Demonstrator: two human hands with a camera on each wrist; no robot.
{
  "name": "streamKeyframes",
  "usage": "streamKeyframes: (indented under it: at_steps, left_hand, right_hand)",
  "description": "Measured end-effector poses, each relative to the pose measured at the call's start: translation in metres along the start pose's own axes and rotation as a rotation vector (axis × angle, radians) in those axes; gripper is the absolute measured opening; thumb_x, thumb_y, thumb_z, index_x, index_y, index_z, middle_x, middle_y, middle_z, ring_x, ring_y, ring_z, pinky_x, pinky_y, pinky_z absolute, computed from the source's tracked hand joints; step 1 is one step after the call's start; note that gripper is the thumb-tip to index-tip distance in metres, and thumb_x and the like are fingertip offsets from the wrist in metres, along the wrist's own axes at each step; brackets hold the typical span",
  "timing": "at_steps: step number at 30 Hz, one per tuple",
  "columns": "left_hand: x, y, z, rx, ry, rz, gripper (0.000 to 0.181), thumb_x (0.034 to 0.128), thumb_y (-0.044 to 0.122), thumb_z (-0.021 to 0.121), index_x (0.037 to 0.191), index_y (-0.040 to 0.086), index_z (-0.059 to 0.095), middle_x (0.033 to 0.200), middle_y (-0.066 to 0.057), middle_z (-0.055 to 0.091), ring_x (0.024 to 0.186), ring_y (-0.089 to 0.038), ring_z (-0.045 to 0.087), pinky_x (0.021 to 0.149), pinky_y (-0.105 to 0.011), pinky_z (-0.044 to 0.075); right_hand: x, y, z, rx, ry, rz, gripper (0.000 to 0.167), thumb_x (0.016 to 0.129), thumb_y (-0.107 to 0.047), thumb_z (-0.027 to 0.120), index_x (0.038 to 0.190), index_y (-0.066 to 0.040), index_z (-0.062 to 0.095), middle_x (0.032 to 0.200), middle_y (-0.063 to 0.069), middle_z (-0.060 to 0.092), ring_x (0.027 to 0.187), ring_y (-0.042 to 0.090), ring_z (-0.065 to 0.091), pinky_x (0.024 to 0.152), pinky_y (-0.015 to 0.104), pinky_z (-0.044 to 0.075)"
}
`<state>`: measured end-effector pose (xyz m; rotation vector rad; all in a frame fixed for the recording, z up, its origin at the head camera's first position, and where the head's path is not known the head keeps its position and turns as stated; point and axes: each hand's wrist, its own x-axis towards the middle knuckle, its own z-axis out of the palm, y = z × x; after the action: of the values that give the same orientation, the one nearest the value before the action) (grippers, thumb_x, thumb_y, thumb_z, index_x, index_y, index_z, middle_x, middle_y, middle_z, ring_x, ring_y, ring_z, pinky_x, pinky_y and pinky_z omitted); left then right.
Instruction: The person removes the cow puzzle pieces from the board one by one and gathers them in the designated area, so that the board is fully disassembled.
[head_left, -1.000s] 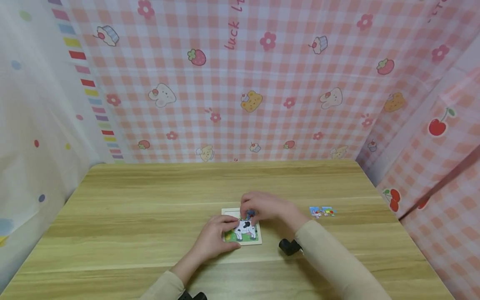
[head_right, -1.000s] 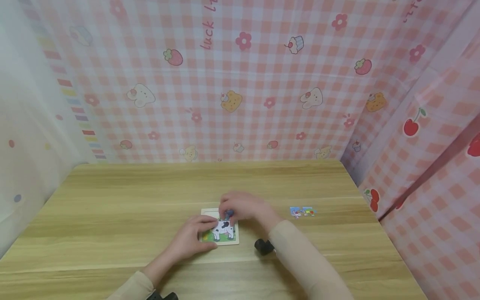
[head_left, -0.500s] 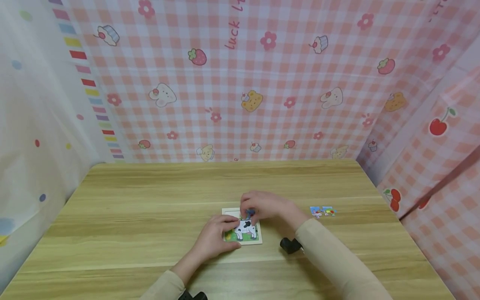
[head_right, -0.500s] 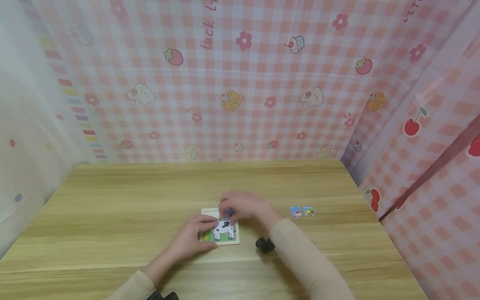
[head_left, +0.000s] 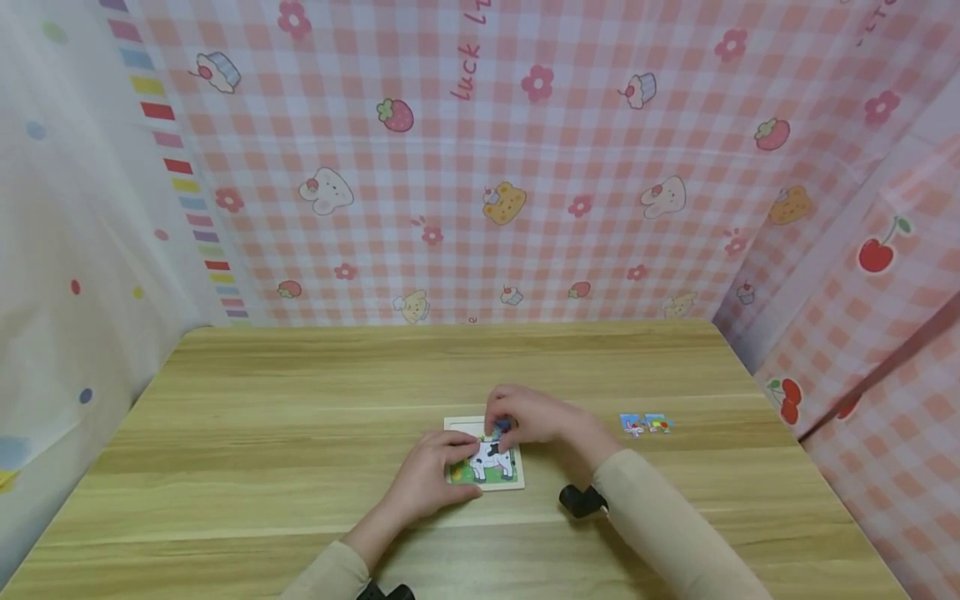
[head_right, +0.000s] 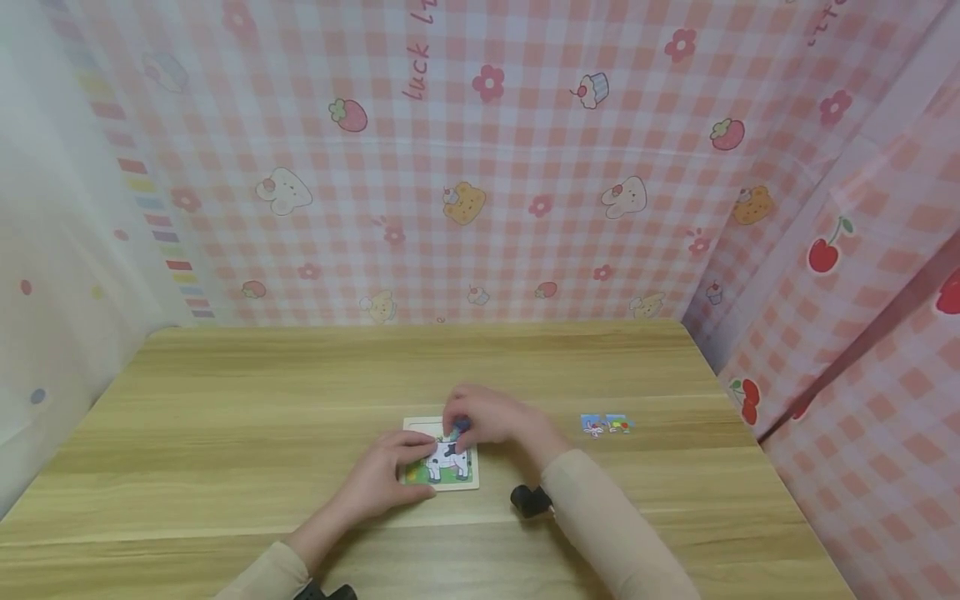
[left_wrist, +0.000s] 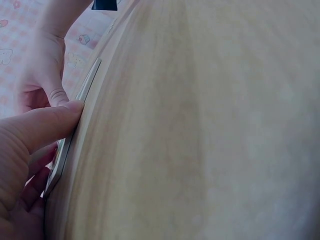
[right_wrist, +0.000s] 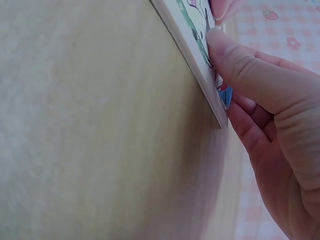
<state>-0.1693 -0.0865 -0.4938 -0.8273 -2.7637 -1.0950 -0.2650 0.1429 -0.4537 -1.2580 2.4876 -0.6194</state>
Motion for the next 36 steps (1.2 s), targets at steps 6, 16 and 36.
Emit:
streamKeyframes:
  at_steps: [6,16,36]
  left_hand:
    - [0.0,0.0,0.0,-0.005,0.002,-0.008,0.059,0.0753,0.022,0.093,0.126,0.0,0.073,0.13,-0.011,0.069,0.123,-0.033,0.058,0.107,-0.055,0.046]
    - [0.0,-0.002,0.001,0.007,0.017,0.022,0.059,0.0745,0.023,0.093,0.125,0.0,0.074,0.129,-0.01,0.069,0.122,-0.032,0.059,0.106,-0.052,0.047]
    - [0.001,-0.001,0.001,0.005,0.009,0.004,0.059,0.0741,0.022,0.094,0.125,0.0,0.073,0.131,-0.011,0.069,0.123,-0.033,0.058,0.107,-0.054,0.045]
  right_hand:
    - [-0.004,-0.002,0.0,0.033,0.029,-0.001,0.014,0.088,-0.017,0.084,0.097,-0.017,0.073,0.11,-0.003,0.057,0.094,0.013,0.053,0.084,0.026,0.049]
    - [-0.012,0.001,0.01,0.075,0.121,-0.008,0.015,0.093,-0.008,0.077,0.104,-0.017,0.075,0.109,-0.003,0.068,0.099,0.012,0.06,0.091,0.032,0.052]
    - [-0.027,0.01,0.018,0.359,0.349,0.128,0.014,0.094,-0.008,0.075,0.107,-0.007,0.07,0.089,-0.004,0.07,0.087,0.009,0.062,0.085,0.028,0.052]
